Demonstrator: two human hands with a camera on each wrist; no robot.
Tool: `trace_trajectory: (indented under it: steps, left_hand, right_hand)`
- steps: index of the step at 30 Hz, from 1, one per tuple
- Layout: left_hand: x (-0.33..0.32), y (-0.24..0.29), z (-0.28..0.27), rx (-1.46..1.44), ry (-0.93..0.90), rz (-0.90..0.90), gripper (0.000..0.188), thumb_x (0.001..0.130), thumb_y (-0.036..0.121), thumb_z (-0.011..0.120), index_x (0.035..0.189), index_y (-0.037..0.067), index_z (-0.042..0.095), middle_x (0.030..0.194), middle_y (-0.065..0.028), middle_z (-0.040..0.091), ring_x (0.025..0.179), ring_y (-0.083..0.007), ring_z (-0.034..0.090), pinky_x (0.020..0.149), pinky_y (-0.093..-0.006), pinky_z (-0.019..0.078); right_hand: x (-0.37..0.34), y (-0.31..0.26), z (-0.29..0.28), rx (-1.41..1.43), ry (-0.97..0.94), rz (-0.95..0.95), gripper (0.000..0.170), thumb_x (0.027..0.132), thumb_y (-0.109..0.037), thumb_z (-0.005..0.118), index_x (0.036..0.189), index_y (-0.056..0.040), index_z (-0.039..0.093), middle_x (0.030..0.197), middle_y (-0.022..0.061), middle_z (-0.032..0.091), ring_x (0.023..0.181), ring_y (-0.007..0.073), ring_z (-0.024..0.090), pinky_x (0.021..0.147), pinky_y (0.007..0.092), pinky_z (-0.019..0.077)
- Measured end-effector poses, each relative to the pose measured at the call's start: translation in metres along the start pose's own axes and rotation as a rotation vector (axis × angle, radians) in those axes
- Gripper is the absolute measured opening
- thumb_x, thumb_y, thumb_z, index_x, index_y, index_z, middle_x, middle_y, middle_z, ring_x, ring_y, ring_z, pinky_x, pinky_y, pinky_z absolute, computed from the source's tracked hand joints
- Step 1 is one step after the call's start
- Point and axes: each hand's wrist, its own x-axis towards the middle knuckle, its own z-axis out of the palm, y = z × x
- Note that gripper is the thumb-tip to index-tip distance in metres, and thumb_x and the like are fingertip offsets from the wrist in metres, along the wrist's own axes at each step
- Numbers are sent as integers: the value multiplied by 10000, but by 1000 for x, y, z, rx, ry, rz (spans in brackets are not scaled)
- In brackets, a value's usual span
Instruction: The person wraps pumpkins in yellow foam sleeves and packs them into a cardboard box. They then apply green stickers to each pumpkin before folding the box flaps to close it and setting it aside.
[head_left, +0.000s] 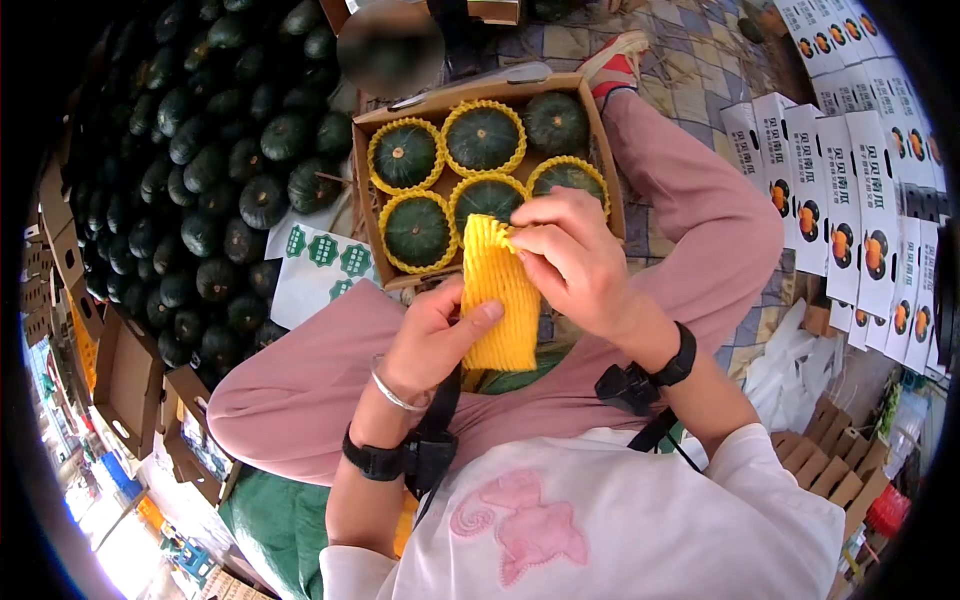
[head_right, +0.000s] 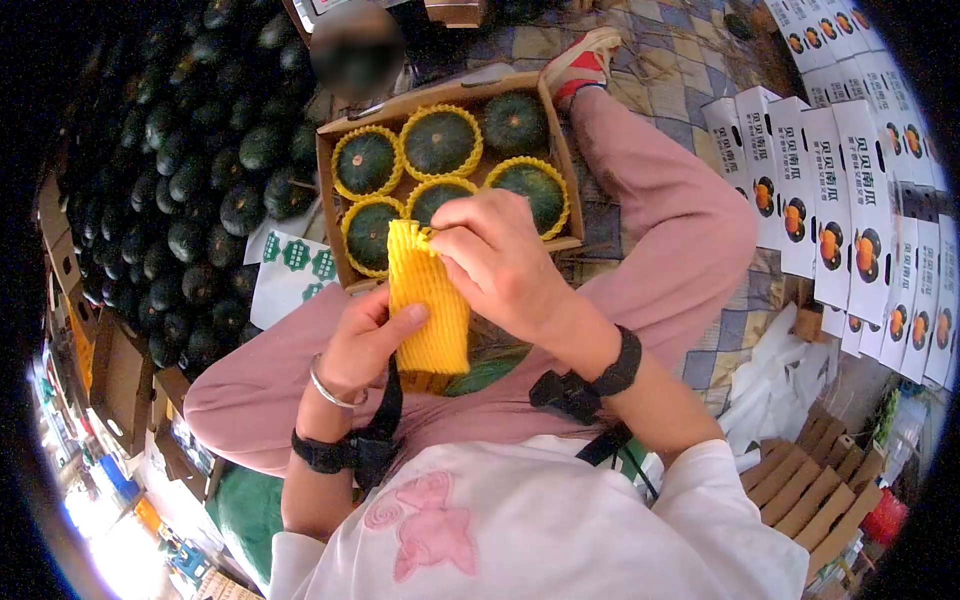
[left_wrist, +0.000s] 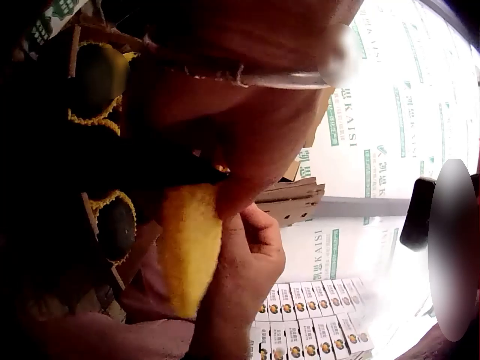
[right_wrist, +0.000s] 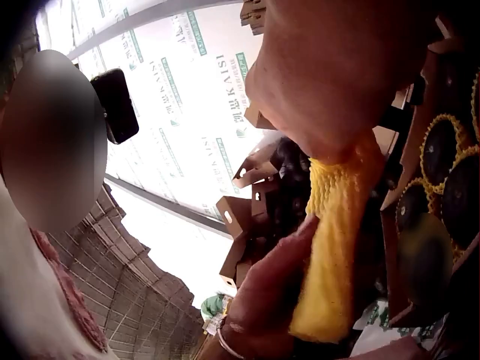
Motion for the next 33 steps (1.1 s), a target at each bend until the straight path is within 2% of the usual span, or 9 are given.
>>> trace_trajectory:
  steps: [3,6,11,15,18,22,27,31,33]
  left_hand:
    - [6,9,-5,448,92,156,275,890,34,631,1147,-38,566,982,-31,639,879,-90,599,767,-247,509]
    - [8,7,-3,0,103,177,277,880,22,643,1142,-30,573,966,-29,638,871,-80,595,760,-243,508]
    - [9,12,-7,126,76,41,226,871,52,670,1078,-29,627,908,-17,645,806,-65,598,726,-221,504]
    - [6,17,-5,306,150,64,190,889,82,655,1039,-33,651,871,-12,649,785,-64,596,704,-217,501]
    - [2,20,-4,-72,205,27,214,923,112,611,1066,-44,639,903,-51,677,794,-105,630,720,-235,517]
    - [9,23,13,-517,-35,207,651,845,42,681,1400,3,344,1281,-156,535,1096,-210,579,934,-311,471]
    - [23,16,8,680,414,368,497,732,-75,637,1206,18,520,1026,-87,570,967,-212,560,838,-319,450]
    - [41,25,4,1095,571,761,459,638,-17,702,1088,8,612,986,-136,597,965,-308,560,817,-334,448]
    - [46,23,-4,904,519,655,478,687,15,724,1149,11,603,1015,-125,624,981,-268,584,847,-334,468]
  right_hand:
    - [-1,2,-13,559,-270,398,187,803,-52,675,963,-10,588,871,100,618,752,254,625,695,300,500]
    - [11,8,-34,954,-473,813,188,797,-54,688,952,-15,589,891,106,632,756,251,628,736,279,486]
    - [6,13,-13,339,-318,196,170,880,-96,649,942,19,539,874,31,626,816,66,549,669,265,461]
    - [5,11,-25,1035,-531,790,214,873,-143,650,1005,12,585,875,15,622,814,60,552,671,266,462]
    - [-5,22,-25,971,-715,728,350,872,-166,673,1148,13,554,961,27,640,881,58,564,743,253,481]
    - [-6,-3,-23,1515,-238,889,362,845,-135,704,1150,11,573,1011,20,653,938,109,604,841,260,489]
    - [-24,30,1,393,-238,863,268,771,-58,724,906,-48,492,918,-4,576,709,125,552,674,276,461]
    - [-14,9,-16,1605,-204,902,216,825,-42,678,937,-60,495,865,42,586,668,137,609,640,280,506]
    - [-15,15,-15,1665,-207,1021,234,828,-52,679,958,-62,484,868,47,598,679,158,616,657,292,528]
